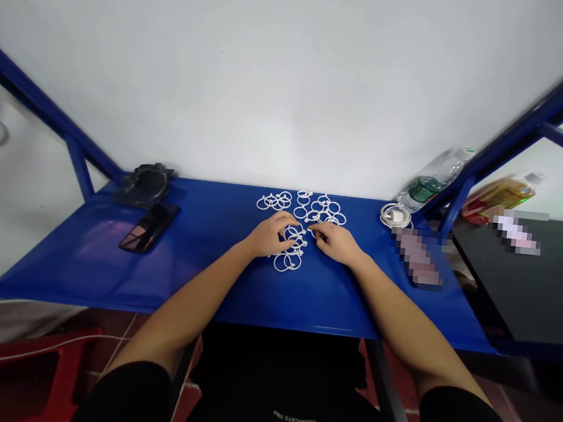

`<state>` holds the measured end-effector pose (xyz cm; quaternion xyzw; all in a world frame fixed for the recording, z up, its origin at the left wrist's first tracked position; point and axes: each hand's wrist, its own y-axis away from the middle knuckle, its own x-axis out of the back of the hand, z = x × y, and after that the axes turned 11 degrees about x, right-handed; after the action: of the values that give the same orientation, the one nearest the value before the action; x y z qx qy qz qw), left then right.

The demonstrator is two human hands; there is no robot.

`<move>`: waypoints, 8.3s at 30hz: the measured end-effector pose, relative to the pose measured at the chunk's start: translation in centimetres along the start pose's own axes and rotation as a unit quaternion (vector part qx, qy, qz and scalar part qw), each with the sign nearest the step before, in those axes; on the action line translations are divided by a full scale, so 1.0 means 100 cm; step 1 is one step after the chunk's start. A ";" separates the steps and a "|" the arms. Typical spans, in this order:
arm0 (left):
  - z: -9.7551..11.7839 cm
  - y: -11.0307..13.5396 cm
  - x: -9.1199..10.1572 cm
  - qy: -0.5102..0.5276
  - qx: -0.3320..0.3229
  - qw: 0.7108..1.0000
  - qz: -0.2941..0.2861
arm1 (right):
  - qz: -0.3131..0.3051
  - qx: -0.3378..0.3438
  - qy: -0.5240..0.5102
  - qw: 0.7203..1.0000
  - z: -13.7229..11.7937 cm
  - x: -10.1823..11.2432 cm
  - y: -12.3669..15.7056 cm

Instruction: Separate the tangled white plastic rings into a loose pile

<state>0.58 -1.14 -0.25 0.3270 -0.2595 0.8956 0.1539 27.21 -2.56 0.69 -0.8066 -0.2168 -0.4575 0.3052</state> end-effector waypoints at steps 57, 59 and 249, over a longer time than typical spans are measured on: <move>-0.025 -0.004 0.006 -0.032 0.100 0.982 0.157 | 0.013 0.053 -0.099 0.994 0.001 0.003 -0.001; -0.025 -0.004 0.007 -0.026 0.111 0.980 0.163 | 0.010 0.057 -0.098 0.993 0.001 0.002 -0.001; -0.035 -0.010 0.020 -0.140 0.236 0.955 0.112 | 0.052 0.000 0.023 0.998 0.024 0.002 0.004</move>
<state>-2.25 1.89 -0.87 0.4451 -0.0948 0.8880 -0.0665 28.95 -1.18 -0.22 -0.8063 -0.1672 -0.4592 0.3332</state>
